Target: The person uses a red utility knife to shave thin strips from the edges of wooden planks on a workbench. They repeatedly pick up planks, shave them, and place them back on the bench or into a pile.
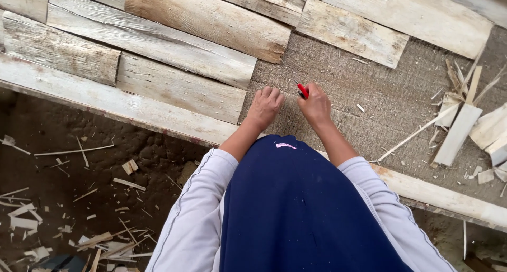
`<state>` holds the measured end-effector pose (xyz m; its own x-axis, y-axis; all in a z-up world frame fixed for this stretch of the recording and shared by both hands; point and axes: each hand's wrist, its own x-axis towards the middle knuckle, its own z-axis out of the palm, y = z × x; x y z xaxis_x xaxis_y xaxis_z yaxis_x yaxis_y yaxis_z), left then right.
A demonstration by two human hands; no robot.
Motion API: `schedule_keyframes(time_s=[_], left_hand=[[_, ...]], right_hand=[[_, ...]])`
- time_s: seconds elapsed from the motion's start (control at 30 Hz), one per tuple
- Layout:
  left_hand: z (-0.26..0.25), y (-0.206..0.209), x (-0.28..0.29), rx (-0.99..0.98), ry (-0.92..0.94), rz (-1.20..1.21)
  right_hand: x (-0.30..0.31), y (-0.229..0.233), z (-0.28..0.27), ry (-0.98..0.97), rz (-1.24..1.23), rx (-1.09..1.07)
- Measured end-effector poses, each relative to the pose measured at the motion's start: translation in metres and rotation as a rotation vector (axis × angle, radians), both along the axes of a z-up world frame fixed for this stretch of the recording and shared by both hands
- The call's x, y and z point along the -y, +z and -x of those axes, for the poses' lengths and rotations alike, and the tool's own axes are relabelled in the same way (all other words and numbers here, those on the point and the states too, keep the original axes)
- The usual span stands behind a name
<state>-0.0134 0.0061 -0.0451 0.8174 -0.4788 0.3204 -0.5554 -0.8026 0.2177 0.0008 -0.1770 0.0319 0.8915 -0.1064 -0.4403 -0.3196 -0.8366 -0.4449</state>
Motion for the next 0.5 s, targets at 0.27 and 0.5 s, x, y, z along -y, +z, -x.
schedule_keyframes(time_s=[0.27,0.5], left_hand=[[0.038,0.035,0.026,-1.062,0.310,0.752],[0.050,0.062,0.015,-1.034,0.231,0.698]], right_hand=[[-0.010,0.031,0.053,-0.500,-0.716,-0.066],[-0.026,0.027,0.091,-0.611,-0.803,0.002]])
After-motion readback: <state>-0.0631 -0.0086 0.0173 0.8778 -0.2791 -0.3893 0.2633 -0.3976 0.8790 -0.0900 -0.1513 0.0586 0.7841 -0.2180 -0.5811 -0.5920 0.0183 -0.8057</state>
